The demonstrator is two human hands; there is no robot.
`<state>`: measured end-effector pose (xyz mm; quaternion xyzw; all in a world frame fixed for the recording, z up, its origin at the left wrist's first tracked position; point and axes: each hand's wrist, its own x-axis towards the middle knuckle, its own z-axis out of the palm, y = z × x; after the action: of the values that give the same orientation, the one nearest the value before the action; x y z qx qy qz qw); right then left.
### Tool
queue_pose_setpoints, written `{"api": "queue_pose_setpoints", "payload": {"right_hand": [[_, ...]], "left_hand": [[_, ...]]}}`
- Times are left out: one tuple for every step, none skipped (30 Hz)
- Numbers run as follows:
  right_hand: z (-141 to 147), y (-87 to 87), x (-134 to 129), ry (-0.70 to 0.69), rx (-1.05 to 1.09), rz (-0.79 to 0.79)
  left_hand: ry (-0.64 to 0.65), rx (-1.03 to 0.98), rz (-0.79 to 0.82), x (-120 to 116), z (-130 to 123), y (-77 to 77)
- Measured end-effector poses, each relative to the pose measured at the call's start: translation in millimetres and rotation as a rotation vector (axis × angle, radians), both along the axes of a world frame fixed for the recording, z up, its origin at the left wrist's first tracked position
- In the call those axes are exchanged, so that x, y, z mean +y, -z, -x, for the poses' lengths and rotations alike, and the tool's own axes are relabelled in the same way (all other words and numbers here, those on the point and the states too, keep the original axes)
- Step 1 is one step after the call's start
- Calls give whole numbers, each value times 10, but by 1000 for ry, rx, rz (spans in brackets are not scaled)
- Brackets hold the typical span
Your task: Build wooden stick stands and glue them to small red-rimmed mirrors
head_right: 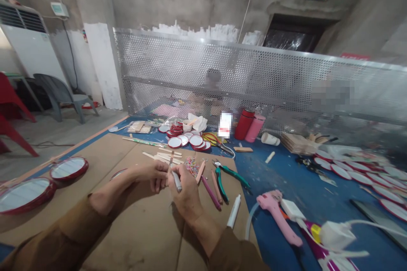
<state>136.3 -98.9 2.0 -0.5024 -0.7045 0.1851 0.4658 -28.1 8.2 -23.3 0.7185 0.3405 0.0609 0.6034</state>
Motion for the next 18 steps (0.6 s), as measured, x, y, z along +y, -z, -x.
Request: {"api": "queue_pose_setpoints", "payload": {"right_hand": [[-1,6,2,-2,3,-5],[-2,12,5,-4,6,-5],[-3,15,6,-6,7,-3],[-3,15,7,-8,5,-3],[-2,13,6,-8,-2,-7],[0,7,4,-7,-12,-14],[2,-2,0,-6,-20,-22],[5,-13,-5,-3,-25,-29],[7,-26,-11,-1,-29,-30],[8,-42,-19,3,-28,-29],[7,-59,-29,5,-27,-24],[5,-77,-40,-1,-28,-15],[2,-95,-51,-6,-33,-8],[-2,-111,-61,-12,-44,-1],[-7,-122,-67,-15,-56,4],[-12,-127,-70,-8,-65,2],[-16,-124,-68,1,-73,-8],[-21,-115,-62,9,-80,-27]], "left_hand": [[-6,2,3,-10,-5,-16],[-11,2,7,-24,-11,-36],[-19,-1,5,-39,-18,-59],[-23,-5,0,-53,-25,-81],[-25,-11,-12,-65,-31,-101],[-25,-19,-23,-72,-35,-115],[-21,-27,-31,-74,-38,-123],[-13,-33,-34,-71,-38,-123],[-2,-35,-30,-65,-35,-119],[8,-35,-22,-57,-31,-113],[18,-29,-12,-50,-25,-107],[21,-26,-1,-46,-18,-105],[13,-25,10,-46,-13,-109],[10,-21,21,-50,-9,-117],[16,-25,16,-56,-9,-130],[22,-29,3,-63,-10,-146],[31,-26,2,-68,-15,-161],[35,-34,1,-71,-22,-173]]}}
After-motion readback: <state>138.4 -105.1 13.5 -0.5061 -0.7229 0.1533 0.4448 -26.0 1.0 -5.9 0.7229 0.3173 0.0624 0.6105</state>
